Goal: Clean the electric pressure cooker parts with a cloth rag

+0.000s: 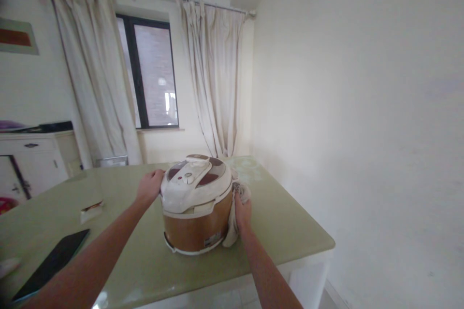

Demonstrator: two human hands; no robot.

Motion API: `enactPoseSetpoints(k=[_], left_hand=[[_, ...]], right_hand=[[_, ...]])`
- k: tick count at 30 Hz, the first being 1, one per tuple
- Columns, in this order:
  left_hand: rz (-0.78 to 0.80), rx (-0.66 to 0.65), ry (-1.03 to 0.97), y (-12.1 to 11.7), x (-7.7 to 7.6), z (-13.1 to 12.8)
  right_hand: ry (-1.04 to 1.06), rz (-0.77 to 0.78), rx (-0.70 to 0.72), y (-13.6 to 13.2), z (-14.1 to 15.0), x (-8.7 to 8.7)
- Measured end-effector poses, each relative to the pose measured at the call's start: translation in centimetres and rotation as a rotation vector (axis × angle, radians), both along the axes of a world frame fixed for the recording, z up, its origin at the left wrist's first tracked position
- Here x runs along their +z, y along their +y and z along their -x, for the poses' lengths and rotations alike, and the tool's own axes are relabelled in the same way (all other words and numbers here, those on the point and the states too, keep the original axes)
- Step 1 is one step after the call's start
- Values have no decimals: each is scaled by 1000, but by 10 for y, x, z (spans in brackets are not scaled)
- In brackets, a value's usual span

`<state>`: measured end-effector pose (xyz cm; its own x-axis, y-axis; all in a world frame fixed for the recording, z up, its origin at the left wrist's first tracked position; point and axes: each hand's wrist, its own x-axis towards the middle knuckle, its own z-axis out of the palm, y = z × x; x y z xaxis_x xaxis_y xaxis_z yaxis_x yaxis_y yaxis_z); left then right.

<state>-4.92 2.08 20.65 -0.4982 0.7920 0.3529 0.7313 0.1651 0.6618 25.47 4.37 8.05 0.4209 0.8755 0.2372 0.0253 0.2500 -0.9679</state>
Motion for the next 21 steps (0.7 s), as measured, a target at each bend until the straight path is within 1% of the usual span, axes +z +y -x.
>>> enactPoseSetpoints(k=[1, 2, 4, 5, 6, 7, 8, 9, 10, 11, 12, 13, 15, 16, 17, 18, 19, 20, 21], left_hand=[[-5, -1, -4, 0, 0, 0], [-8, -2, -7, 1, -1, 0], [-14, -7, -13, 0, -2, 0], [-16, -10, -17, 0, -3, -1], [-19, -14, -20, 0, -3, -1], [-21, -16, -24, 0, -3, -1], [-22, -16, -29, 0, -3, -2], [-22, -16, -33, 0, -3, -2], [-22, -16, -36, 0, -2, -2], [-22, -16, -39, -1, -2, -3], [-22, -15, -40, -1, -1, -3], [-21, -15, -39, -1, -1, -3], [-21, -13, -34, -1, -1, -3], [-21, -12, -30, -1, -1, -3], [-20, -9, -25, -1, -1, -3], [-21, -5, -21, -1, -1, -4], [-22, 1, -17, -1, -1, -4], [-23, 7, -15, -1, -1, -4], [-23, 12, -15, -2, -1, -4]], right_hand=[[-9, 10, -12, 1, 3, -1], [-3, 1, -45, -4, 8, -6], [31, -81, -148, -31, 24, -31], [52, -126, -160, -49, 34, -46], [49, -151, -142, -68, 44, -60], [33, -167, -137, -85, 52, -72], [10, -178, -128, -99, 59, -79], [-17, -190, -112, -109, 64, -81], [-45, -216, -97, -115, 65, -76], [-73, -260, -77, -117, 65, -65], [-105, -320, -57, -114, 61, -47], [-152, -399, -39, -107, 56, -25], [-318, -543, -13, -84, 42, 31], [-470, -591, -5, -69, 34, 60], [-619, -578, 19, -53, 27, 89], [-721, -515, 30, -37, 21, 115], [-792, -419, 56, -22, 17, 137], [-836, -319, 81, -9, 15, 154], [-854, -234, 92, -1, 14, 166]])
